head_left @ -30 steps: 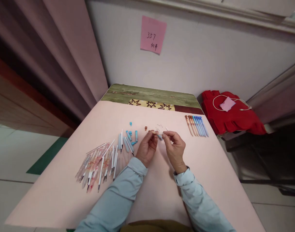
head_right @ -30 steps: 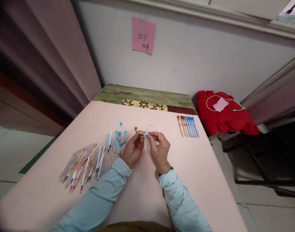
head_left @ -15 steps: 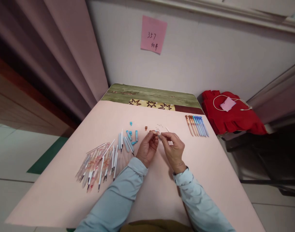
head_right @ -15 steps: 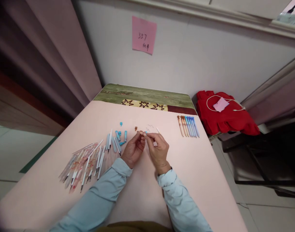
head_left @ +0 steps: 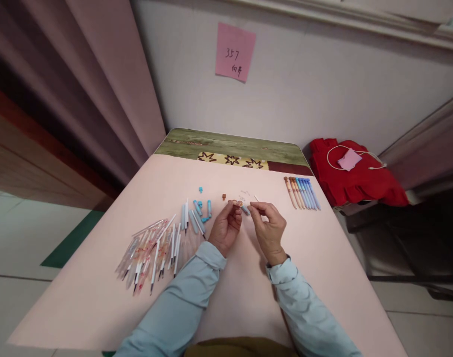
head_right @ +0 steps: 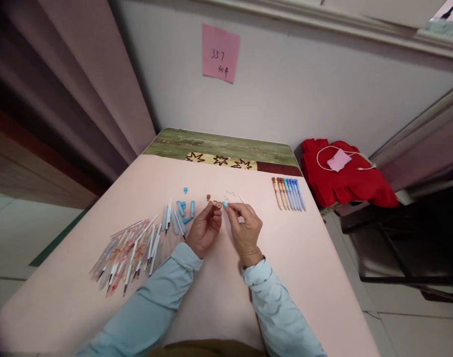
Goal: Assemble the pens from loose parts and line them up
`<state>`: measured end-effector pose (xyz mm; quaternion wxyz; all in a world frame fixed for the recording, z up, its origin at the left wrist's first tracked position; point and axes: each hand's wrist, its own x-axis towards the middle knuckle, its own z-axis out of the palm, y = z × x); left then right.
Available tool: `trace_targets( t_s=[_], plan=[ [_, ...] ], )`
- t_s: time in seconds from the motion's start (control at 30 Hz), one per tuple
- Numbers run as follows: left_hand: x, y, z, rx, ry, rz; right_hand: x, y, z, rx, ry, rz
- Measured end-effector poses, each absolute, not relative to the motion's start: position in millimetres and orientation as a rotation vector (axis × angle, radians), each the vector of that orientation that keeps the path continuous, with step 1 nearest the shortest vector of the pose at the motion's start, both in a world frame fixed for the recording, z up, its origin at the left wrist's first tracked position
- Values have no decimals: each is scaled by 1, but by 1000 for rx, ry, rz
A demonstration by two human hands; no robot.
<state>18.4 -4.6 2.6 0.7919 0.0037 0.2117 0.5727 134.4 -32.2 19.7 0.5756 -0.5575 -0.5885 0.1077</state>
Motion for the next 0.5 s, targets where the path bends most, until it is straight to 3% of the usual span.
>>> trace_targets(
  t_s=[0.17,0.5],
  plan=[
    [16,-4,9,-52,391,1285,154,-21,16,-1453,-1334,185],
    [16,-4,10,-71,384,1303,174,36,20,-2051,-1757,62]
  ],
)
